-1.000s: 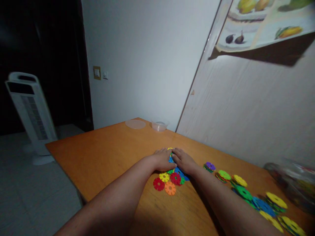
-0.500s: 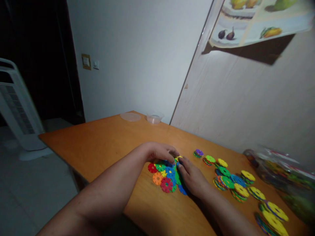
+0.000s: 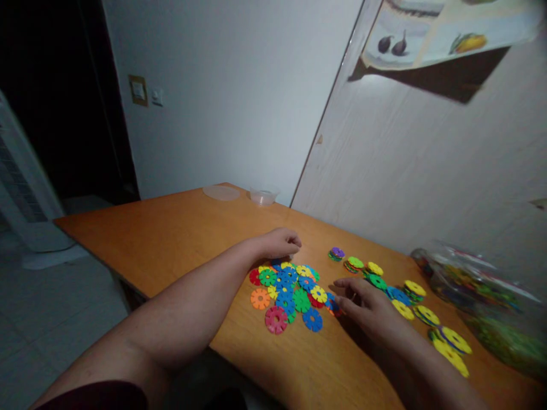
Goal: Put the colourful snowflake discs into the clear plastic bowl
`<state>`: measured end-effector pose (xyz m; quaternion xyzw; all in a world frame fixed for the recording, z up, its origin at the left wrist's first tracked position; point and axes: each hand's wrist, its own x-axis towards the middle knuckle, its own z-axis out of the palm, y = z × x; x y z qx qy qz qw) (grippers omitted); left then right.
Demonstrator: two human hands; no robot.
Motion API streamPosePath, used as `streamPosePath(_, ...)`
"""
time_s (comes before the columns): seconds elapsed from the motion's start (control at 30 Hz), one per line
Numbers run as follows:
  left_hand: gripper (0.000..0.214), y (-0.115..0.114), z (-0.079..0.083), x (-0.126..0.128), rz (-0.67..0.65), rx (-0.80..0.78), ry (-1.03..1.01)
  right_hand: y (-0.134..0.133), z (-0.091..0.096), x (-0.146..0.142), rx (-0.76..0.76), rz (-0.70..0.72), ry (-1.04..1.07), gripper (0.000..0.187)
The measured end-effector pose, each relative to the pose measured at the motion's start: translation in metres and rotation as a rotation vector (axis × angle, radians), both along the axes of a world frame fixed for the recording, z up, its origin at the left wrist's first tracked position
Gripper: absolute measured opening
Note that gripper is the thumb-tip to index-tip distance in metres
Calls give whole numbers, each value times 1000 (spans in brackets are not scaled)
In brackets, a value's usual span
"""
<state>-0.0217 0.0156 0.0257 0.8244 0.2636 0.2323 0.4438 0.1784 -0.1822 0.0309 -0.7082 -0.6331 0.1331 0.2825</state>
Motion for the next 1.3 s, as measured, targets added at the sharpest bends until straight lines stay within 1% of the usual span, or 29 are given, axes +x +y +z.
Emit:
streamPosePath(0.1, 21, 3, 0, 4, 1, 207, 92, 0, 3, -2, -114, 100, -107, 40)
streamPosePath(0.17, 22, 0, 3, 7, -19, 310, 135, 2, 2, -3, -150, 115, -148, 36)
streamPosePath(0.33, 26, -24, 13, 11, -128, 480, 194, 6, -1, -7, -160, 109, -177, 26)
streamPosePath(0.47, 27, -39, 14, 16, -201, 510, 239, 5, 3, -2, -146, 78, -151, 24)
streamPosePath(0.63, 28, -46, 9, 23, -242, 540, 226, 2, 14, 8, -97, -32, -206, 21)
streamPosePath(0.77, 27, -52, 9, 24, -316, 552, 215, -1, 16, 2, -135, 37, -192, 23)
streamPosePath(0.87, 31, -57, 10, 25, -348, 596, 203, -2, 15, -1, -142, 51, -189, 23)
streamPosePath(1.03, 37, -62, 9, 26, -368, 699, 207, 6, 4, 9, -66, -45, -313, 29)
streamPosePath(1.13, 37, -62, 5, 27, -362, 722, 216, 11, -2, 13, -56, -66, -361, 32)
streamPosePath(1.2, 36, -61, 4, 27, -364, 722, 224, 11, -2, 12, -46, -70, -357, 32)
streamPosePath(1.3, 34, -61, 6, 27, -369, 715, 236, 5, 4, 3, -56, -65, -295, 29)
